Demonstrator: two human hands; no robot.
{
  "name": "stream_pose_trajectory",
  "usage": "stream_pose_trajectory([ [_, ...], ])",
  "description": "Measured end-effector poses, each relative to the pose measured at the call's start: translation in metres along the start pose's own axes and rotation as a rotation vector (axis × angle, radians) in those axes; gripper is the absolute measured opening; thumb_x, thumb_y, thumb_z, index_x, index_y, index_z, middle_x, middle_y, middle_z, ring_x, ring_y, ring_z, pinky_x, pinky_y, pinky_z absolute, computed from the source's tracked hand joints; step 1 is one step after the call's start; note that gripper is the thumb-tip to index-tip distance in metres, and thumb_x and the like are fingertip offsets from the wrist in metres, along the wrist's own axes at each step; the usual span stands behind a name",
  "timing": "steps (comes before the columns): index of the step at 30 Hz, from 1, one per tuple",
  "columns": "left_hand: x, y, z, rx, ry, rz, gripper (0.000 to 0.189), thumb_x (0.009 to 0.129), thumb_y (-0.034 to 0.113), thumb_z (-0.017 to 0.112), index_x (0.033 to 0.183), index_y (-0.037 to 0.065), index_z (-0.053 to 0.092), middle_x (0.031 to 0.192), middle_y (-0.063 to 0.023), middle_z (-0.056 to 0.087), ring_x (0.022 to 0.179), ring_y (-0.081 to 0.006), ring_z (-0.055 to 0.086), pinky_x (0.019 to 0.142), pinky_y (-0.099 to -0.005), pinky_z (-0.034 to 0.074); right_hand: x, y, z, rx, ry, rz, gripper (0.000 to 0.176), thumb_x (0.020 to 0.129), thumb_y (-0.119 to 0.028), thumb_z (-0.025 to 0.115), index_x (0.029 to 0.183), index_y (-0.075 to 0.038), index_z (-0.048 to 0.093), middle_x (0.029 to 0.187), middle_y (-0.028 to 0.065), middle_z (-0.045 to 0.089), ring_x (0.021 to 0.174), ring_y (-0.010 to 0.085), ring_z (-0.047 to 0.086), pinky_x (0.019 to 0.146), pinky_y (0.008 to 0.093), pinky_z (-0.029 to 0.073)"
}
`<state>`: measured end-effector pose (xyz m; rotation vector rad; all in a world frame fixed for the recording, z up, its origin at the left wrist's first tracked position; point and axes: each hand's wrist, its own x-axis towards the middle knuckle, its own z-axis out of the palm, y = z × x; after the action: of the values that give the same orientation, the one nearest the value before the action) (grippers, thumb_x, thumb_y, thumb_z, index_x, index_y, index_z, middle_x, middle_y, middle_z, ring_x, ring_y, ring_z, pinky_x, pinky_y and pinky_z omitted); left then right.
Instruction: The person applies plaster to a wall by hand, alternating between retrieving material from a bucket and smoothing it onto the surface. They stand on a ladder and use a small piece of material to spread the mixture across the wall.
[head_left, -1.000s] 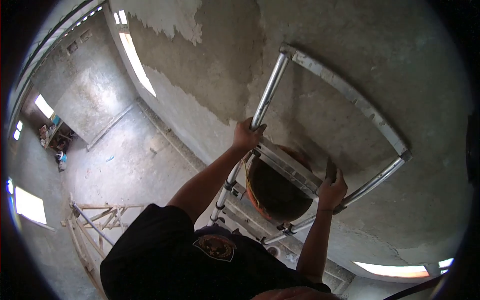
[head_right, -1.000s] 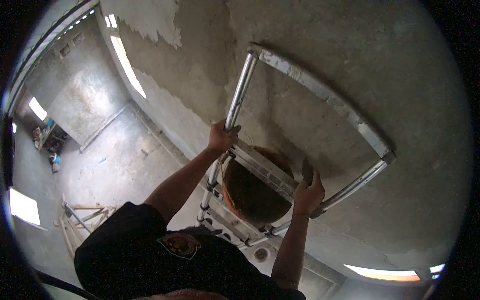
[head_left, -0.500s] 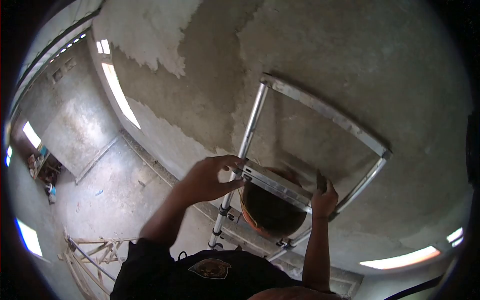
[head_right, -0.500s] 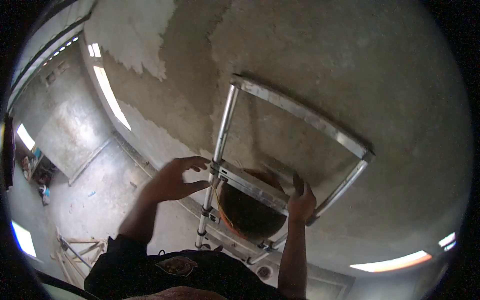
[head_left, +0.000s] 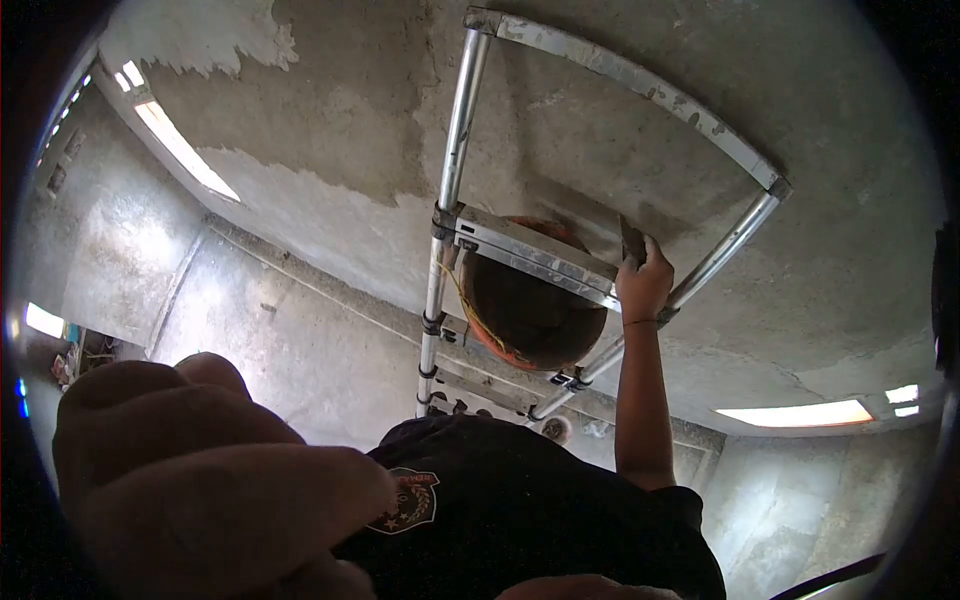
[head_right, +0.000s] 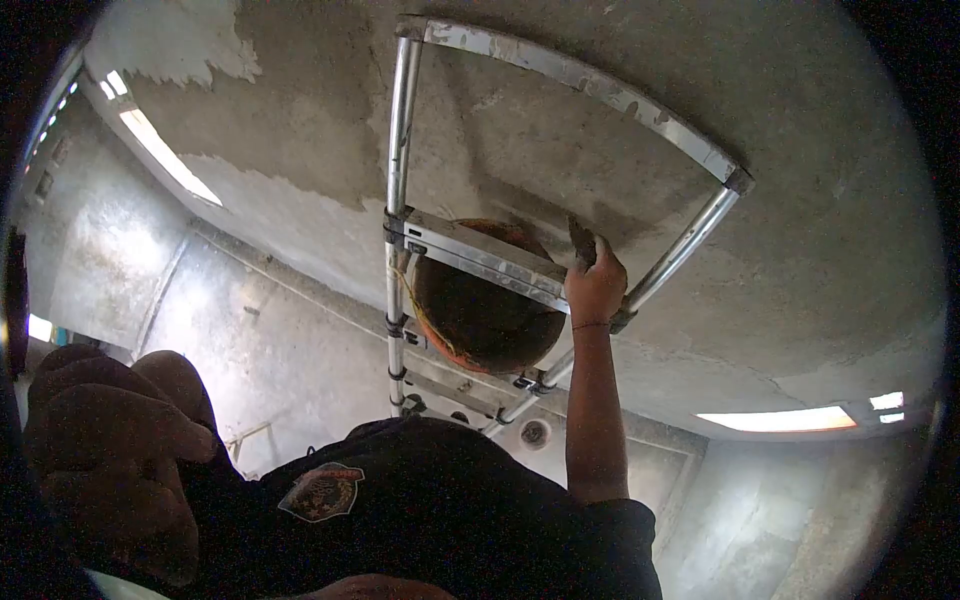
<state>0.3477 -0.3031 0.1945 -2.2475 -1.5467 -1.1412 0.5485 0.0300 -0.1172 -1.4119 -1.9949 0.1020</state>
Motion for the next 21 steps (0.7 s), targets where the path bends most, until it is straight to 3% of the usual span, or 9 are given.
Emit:
stream_pose_trajectory([
  [7,-0.006,-0.011,0.006,-0.06,0.05,0.075,0.014,0.071,0.004,0.062,0.084,0.005,0.06,0.08,-0.0084,0.065,0.067,-0.0159,0.061,0.06,-0.0274,0.046,-0.001,0.003,0.003,0.021,0.087,-0.064,0.037,0.075,-0.011,0.068,0.11,0.0,0.066,0.101,0.0221,0.069,0.094,0.0383,0.066,0.084,0.0433,0.053],
  [18,-0.019,-0.041,0.027,-0.203,0.229,0.317,0.007,0.077,0.002,0.063,0.083,0.004,0.059,0.084,-0.0067,0.06,0.075,-0.0126,0.056,0.066,-0.0251,0.044,0.002,-0.001,0.0,0.059,0.045,-0.056,0.036,0.075,-0.01,0.066,0.11,0.0,0.066,0.103,0.022,0.068,0.096,0.0387,0.066,0.085,0.0435,0.053],
  [21,-0.041,-0.088,0.057,-0.256,0.405,0.119,0.006,0.078,0.002,0.063,0.083,0.003,0.059,0.085,-0.0063,0.059,0.077,-0.0117,0.055,0.068,-0.0245,0.043,0.001,0.003,0.003,0.097,0.093,-0.081,0.038,0.074,-0.01,0.058,0.109,0.0,0.067,0.1,0.0245,0.068,0.094,0.0405,0.066,0.083,0.0444,0.052],
])
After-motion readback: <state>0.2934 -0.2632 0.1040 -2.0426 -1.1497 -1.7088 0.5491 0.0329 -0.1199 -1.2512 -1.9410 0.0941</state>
